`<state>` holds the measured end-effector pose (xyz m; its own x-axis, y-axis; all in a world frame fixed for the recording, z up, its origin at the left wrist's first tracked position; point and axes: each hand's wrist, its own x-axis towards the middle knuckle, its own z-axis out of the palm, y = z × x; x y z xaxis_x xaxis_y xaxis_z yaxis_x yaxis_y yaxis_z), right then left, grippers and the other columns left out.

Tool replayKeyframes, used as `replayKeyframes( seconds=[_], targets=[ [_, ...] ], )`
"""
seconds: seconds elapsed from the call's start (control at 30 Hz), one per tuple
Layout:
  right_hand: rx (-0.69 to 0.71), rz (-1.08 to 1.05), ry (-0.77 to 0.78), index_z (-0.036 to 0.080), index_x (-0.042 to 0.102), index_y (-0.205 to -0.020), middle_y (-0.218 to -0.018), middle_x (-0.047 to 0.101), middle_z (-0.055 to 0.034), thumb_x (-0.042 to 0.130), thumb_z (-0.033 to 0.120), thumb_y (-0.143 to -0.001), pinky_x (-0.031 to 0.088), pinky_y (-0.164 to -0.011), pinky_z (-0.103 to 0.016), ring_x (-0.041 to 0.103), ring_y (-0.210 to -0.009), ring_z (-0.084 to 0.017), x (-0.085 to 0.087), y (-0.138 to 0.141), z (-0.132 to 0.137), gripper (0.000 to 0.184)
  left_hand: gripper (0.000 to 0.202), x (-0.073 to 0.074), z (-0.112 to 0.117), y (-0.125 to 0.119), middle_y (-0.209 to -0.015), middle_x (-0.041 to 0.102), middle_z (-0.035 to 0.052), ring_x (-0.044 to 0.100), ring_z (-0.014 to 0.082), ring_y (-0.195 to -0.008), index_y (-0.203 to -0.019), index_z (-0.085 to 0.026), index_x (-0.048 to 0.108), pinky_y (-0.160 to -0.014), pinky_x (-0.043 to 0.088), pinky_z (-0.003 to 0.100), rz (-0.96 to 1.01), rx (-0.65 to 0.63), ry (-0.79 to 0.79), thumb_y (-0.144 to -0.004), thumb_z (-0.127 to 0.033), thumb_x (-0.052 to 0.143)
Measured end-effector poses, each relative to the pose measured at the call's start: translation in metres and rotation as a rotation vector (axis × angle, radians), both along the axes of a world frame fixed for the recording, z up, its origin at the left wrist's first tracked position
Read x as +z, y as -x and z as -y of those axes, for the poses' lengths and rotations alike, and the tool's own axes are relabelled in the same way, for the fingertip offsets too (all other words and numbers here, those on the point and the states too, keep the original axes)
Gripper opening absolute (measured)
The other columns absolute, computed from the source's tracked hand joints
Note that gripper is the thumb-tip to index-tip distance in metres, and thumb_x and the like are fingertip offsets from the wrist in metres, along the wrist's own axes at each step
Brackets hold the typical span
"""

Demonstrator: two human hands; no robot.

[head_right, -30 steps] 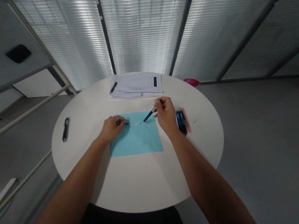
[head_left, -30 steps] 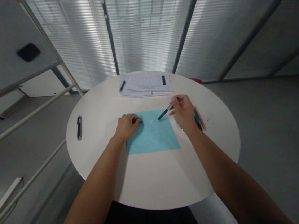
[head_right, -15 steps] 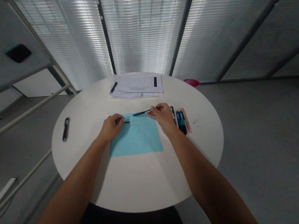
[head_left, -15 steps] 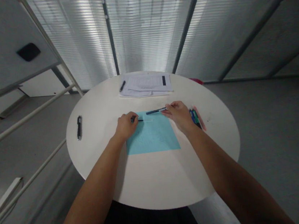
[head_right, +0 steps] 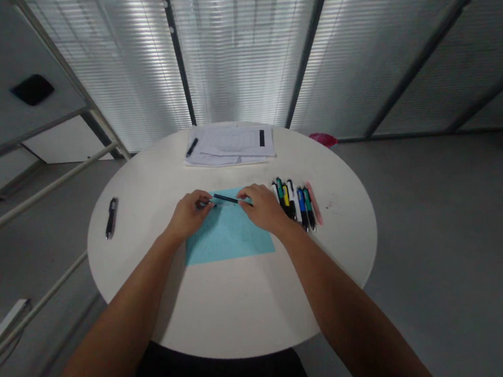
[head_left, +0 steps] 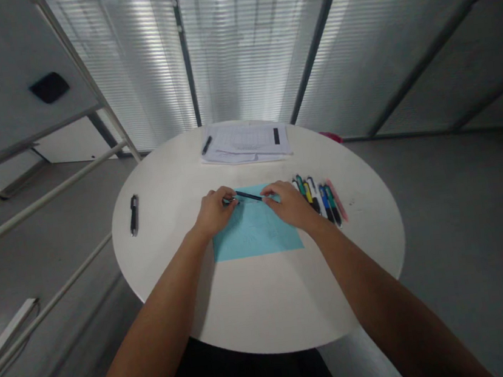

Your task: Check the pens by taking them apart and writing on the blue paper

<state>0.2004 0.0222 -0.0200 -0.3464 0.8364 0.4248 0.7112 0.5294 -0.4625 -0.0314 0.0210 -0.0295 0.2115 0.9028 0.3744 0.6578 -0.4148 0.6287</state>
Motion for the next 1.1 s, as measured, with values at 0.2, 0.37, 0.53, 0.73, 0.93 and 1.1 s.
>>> replayKeyframes(
  seconds=[0.2,0.37,0.53,0.73,0.93,1.1],
  targets=[
    [0.174,-0.028,0.037,0.022,0.067,-0.091,-0.088,0.068,-0.0041,0.051,0.032,-0.094,0.040,-0.083,-0.035,0.057,-0.086,-0.019,0.004,0.019,0.010,0.019,0.016,0.000,0.002,-0.004,-0.086,0.069,0.0042,0.061,0.0177,-0.083,-0.092,-0.020,0.063,-0.079,0.048,0.032,0.052,-0.139,-0.002,-0.078,-0.025,0.066],
    [0.216,-0.030,0.074,0.022,0.067,-0.088,-0.084,0.068,-0.0029,0.053,0.035,-0.093,0.039,-0.080,-0.034,0.055,-0.083,-0.018,-0.003,0.023,0.010,0.019,0.014,0.000,0.004,-0.007,-0.084,0.067,0.0039,0.062,0.0149,-0.078,-0.087,-0.019,0.061,-0.075,0.048,0.029,0.150,-0.233,0.078,-0.078,-0.029,0.067],
    [0.171,-0.057,0.096,0.020,0.065,-0.082,-0.081,0.066,-0.0031,0.051,0.032,-0.093,0.038,-0.077,-0.032,0.053,-0.081,-0.018,0.000,0.023,0.012,0.021,0.018,0.003,0.007,-0.010,-0.085,0.068,0.0046,0.064,0.0162,-0.082,-0.085,-0.018,0.061,-0.078,0.049,0.030,0.223,-0.248,0.155,-0.076,-0.031,0.070],
    [0.153,-0.054,0.152,0.020,0.063,-0.081,-0.080,0.065,-0.0025,0.051,0.036,-0.093,0.036,-0.074,-0.031,0.052,-0.079,-0.017,0.001,0.025,0.013,0.023,0.019,0.005,0.008,-0.012,-0.081,0.068,0.0032,0.066,0.0157,-0.079,-0.081,-0.017,0.063,-0.076,0.050,0.028,0.245,-0.273,0.175,-0.075,-0.034,0.071],
    [0.163,-0.076,0.204,0.020,0.058,-0.074,-0.073,0.060,-0.0007,0.045,0.036,-0.095,0.035,-0.072,-0.030,0.051,-0.076,-0.016,0.004,0.027,0.015,0.029,0.020,0.007,0.009,-0.012,-0.080,0.068,0.0035,0.063,0.0147,-0.075,-0.080,-0.017,0.065,-0.074,0.048,0.028,0.234,-0.275,0.130,-0.078,-0.037,0.068],
    [0.168,-0.123,0.228,0.021,0.060,-0.082,-0.081,0.063,-0.0021,0.047,0.038,-0.093,0.037,-0.076,-0.031,0.053,-0.082,-0.018,0.002,0.027,0.014,0.025,0.020,0.007,0.010,-0.012,-0.080,0.067,0.0032,0.060,0.0139,-0.074,-0.082,-0.017,0.065,-0.072,0.047,0.028,0.230,-0.273,0.145,-0.078,-0.036,0.069]
  ],
)
